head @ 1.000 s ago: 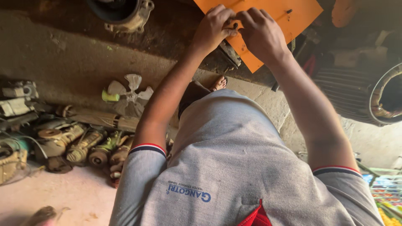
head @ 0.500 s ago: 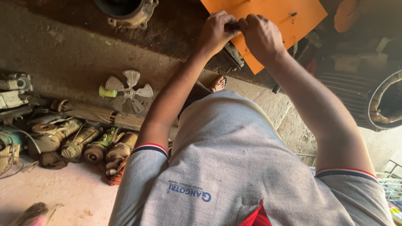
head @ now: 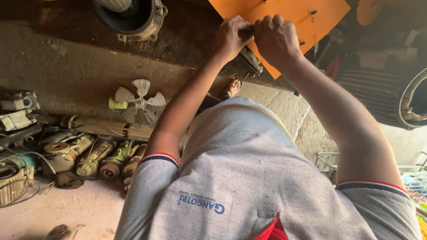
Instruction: The person uses a hammer and a metal punch to create a series of holes along a circular line on an orange sheet. They repeatedly position the punch and strike it with the hammer, then remove the punched-out circular piece.
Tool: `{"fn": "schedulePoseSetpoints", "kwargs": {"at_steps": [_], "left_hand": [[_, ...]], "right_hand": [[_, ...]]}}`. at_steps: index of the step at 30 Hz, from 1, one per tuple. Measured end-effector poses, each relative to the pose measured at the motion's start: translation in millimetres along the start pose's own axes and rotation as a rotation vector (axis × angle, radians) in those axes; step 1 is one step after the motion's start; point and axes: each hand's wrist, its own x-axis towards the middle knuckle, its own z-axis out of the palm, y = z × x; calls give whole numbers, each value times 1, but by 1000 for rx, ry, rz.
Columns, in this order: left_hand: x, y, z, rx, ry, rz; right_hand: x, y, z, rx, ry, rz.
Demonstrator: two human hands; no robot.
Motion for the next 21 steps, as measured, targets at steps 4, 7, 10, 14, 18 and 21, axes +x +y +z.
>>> {"fn": "schedulePoseSetpoints", "kwargs": {"at_steps": [4,7,10,14,18,21], "left_hand": [[1,-2,3,-18,-11,-29],[-2,-4,-1,-10,-9,28],[4,-3,-2,-30,-65,35],[2,-2,-10,-93,-158,-34],[4,5,-11,1,-7,176],[6,18,-7,143,16,170]], "right_hand": [[15,-11,-2,260,-333,278],[8,-8,-3,176,-160,95],[-7,0,0,-144,251,-44],[-6,2,4,-127,83,-22],[4,-7,1,99,-15,148],[-6,7,0,455,-180,281]]}}
